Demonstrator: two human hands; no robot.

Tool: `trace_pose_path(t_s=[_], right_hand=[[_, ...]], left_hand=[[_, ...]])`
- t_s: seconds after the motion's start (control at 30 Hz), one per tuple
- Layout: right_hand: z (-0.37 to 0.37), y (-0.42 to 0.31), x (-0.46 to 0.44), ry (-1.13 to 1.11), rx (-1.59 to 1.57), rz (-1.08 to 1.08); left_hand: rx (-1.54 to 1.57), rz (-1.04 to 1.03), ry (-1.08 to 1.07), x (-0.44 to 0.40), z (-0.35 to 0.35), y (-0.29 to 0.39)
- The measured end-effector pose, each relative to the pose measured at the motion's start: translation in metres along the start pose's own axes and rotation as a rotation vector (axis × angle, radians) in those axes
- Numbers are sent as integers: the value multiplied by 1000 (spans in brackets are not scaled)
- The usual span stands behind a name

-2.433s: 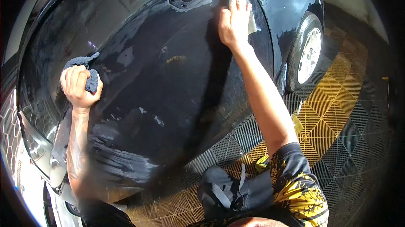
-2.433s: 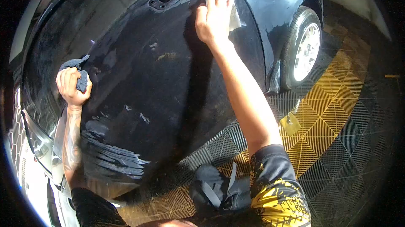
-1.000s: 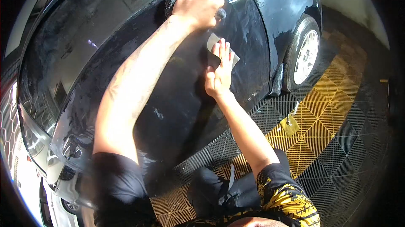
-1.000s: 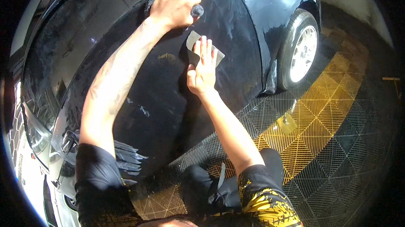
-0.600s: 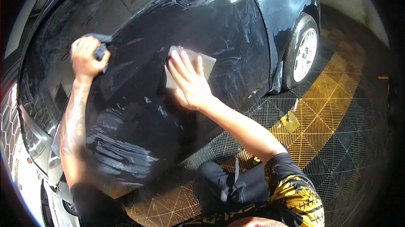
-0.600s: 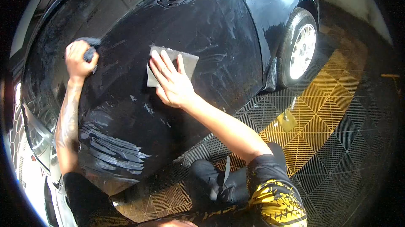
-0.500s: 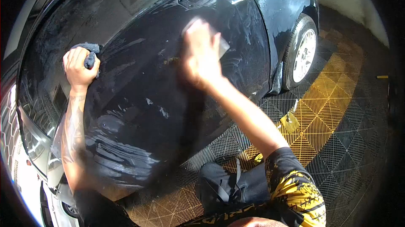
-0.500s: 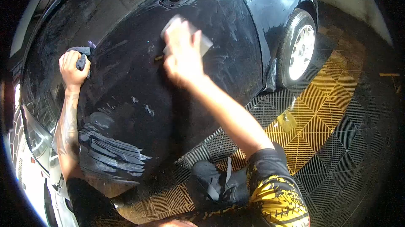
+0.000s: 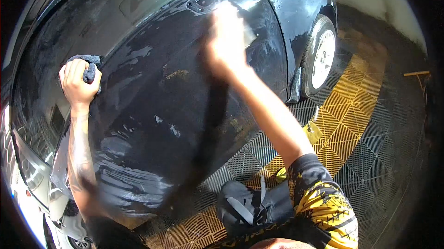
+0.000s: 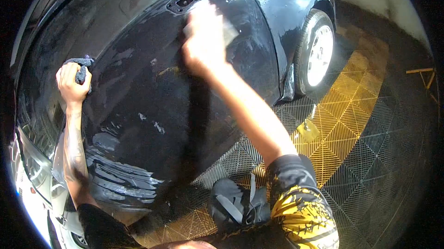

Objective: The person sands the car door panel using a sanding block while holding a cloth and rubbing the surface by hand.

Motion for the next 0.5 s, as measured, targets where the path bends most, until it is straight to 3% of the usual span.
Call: trace_pose_path(t_s=[0.07,0.1,0.17,0.23,0.3,0.37,0.4,0.43,0.5], right_hand=[[-41,115,-15,226,291,279],[-37,99,-14,225,291,277],[-11,47,-8,219,-44,-64],[-4,-29,38,5,-165,101],[-3,-47,54,-99,-247,186],[-3,-24,30,-85,-147,197],[2,3,4,-26,-28,31],[6,34,-17,81,1,25],[-33,102,-40,189,197,181]], left_hand=[[-9,11,10,2,0,-1],[-7,10,9,1,1,0],[-8,-1,20,-1,2,2],[-9,4,34,0,2,1],[-8,7,31,1,2,1],[-3,7,31,0,2,2],[-2,9,23,0,2,1],[-13,18,21,1,1,0],[-12,13,31,1,1,0]])
Point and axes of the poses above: each hand's wrist, its own x-axis away from the middle knuckle, its own z-axis out of the back of the hand, y = z × x, the point moved 6 cm from there along -x, towards the middle knuckle, and after that the axes turned 2 degrees about x, right-handed, at the moved point
